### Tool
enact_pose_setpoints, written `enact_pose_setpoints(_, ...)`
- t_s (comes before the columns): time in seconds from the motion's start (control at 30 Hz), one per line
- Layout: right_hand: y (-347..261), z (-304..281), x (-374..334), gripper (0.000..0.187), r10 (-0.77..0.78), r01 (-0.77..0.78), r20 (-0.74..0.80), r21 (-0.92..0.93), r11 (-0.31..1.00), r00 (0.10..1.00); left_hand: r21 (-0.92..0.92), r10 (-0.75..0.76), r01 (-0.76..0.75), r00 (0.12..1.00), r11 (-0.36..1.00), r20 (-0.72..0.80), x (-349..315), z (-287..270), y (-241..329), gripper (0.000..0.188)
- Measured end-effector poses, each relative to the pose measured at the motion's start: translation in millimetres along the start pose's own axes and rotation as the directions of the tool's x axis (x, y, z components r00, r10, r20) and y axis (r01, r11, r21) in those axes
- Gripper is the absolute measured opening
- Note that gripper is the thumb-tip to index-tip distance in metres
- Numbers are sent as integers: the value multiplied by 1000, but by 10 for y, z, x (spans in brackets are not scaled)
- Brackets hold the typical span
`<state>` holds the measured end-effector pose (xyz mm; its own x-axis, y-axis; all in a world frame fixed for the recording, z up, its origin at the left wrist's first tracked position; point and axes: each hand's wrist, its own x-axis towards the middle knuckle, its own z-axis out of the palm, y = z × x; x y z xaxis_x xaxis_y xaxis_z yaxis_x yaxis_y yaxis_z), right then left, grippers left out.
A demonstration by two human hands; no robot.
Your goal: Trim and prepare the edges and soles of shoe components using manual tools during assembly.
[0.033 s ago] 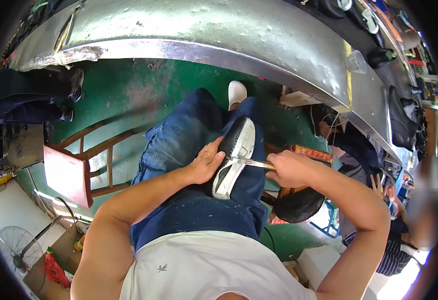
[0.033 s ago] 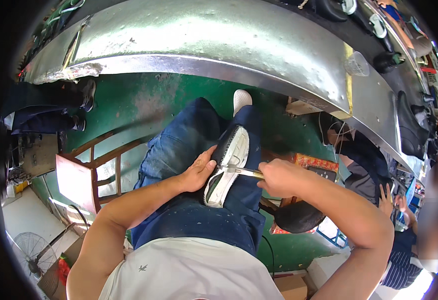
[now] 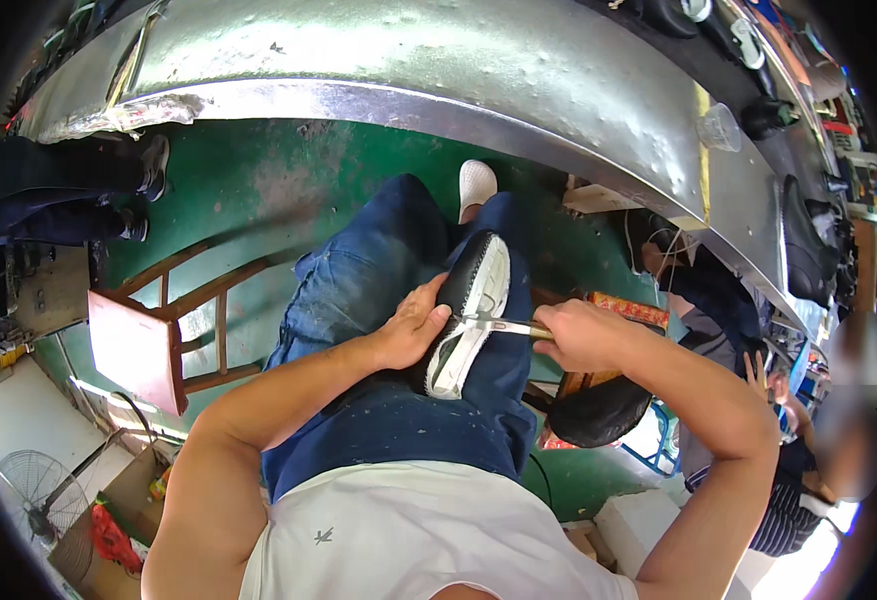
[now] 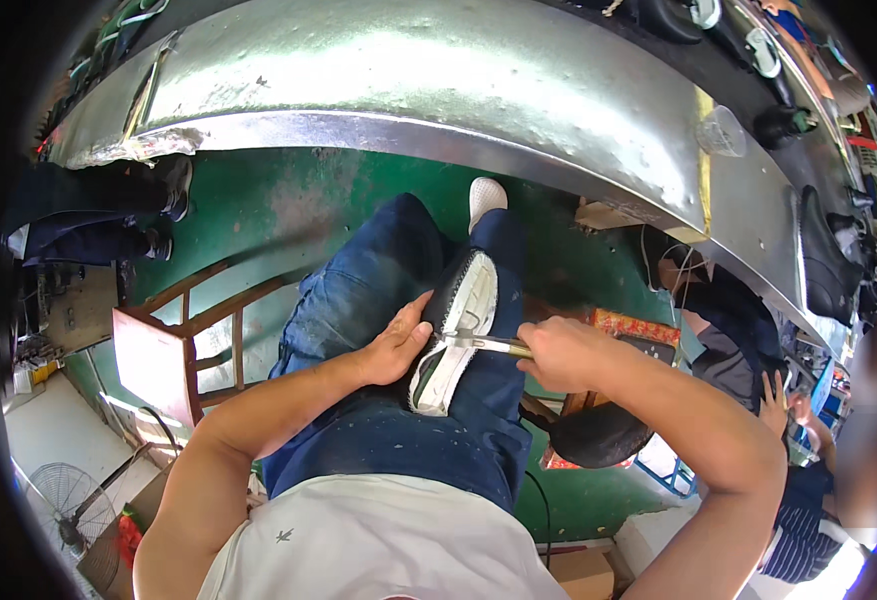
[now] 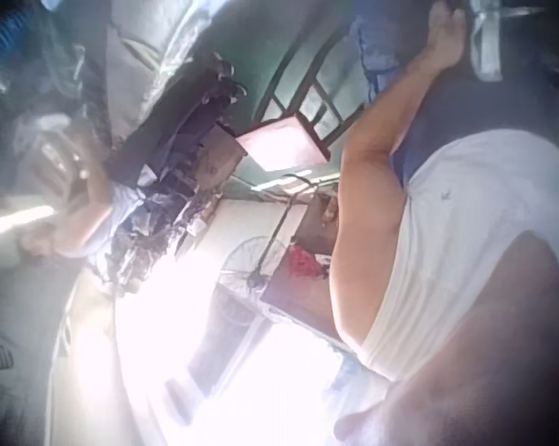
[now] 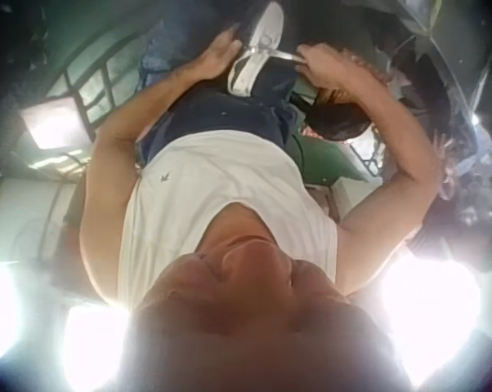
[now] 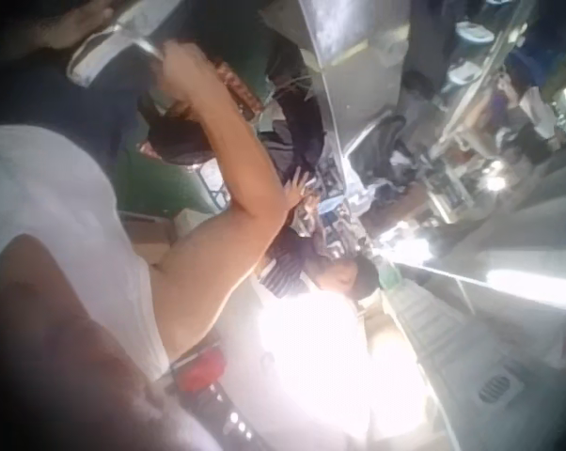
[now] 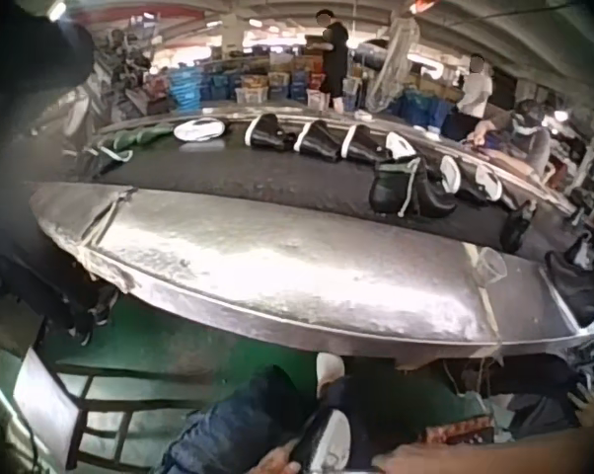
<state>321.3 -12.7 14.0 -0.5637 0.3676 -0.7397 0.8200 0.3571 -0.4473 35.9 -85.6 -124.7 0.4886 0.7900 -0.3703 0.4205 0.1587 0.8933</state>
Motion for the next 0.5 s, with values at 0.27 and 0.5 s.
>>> enact_pose_setpoints(0.27,734,520,600,30,-324,351,-357,11,936,876,-44,77,-75,996,996,53,82,-107,-98,108)
enact_pose_setpoints(0.5,628,1160,310,32,-67,206,-571,182,962,818,60,-64,63,998,996,28,176,-8,227,116)
